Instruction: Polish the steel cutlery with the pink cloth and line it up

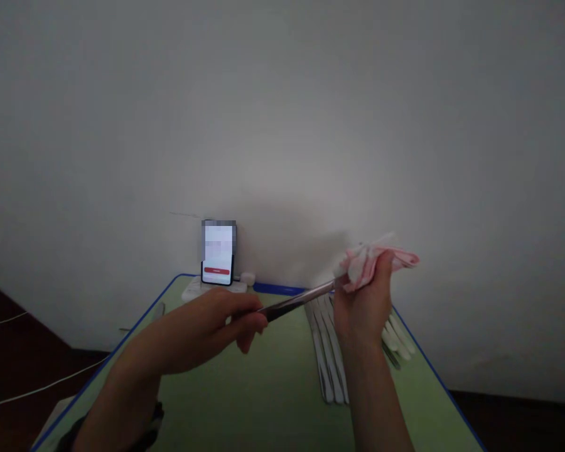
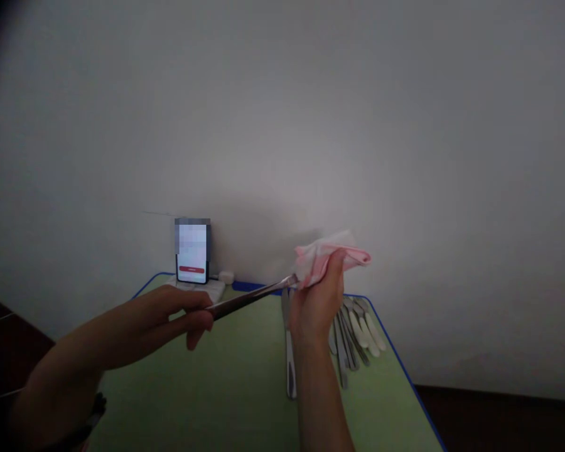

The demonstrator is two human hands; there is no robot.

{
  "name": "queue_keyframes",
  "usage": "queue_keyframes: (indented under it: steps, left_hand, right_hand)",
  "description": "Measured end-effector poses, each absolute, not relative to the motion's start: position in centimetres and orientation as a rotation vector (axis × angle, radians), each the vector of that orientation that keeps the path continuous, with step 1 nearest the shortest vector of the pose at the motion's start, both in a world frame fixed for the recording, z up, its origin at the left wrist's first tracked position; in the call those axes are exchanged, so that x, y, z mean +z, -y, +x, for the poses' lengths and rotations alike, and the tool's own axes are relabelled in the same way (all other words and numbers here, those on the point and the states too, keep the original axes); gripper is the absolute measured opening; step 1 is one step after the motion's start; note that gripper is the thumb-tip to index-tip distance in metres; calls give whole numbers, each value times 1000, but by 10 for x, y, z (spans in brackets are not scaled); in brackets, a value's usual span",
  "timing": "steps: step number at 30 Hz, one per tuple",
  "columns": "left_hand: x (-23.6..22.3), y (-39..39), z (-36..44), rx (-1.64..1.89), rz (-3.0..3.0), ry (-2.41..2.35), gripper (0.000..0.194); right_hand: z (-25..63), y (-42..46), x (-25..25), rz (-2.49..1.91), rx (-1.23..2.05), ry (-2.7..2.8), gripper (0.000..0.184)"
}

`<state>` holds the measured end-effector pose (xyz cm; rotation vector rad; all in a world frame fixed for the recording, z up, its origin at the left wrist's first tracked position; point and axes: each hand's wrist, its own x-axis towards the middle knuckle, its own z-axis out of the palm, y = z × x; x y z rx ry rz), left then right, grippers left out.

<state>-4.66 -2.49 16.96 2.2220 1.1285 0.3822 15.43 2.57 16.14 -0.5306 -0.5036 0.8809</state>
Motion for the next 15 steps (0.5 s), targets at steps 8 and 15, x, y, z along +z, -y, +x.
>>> queue_keyframes:
  steps: [8, 15]
  left_hand:
    - [161, 15, -34, 530, 2246, -1142, 29]
    - [166, 20, -34, 529, 2209, -1122, 31]
  right_hand:
    - [91, 0, 133, -726, 1194, 819, 42]
    - [94, -4, 130, -717, 1176, 848, 42]
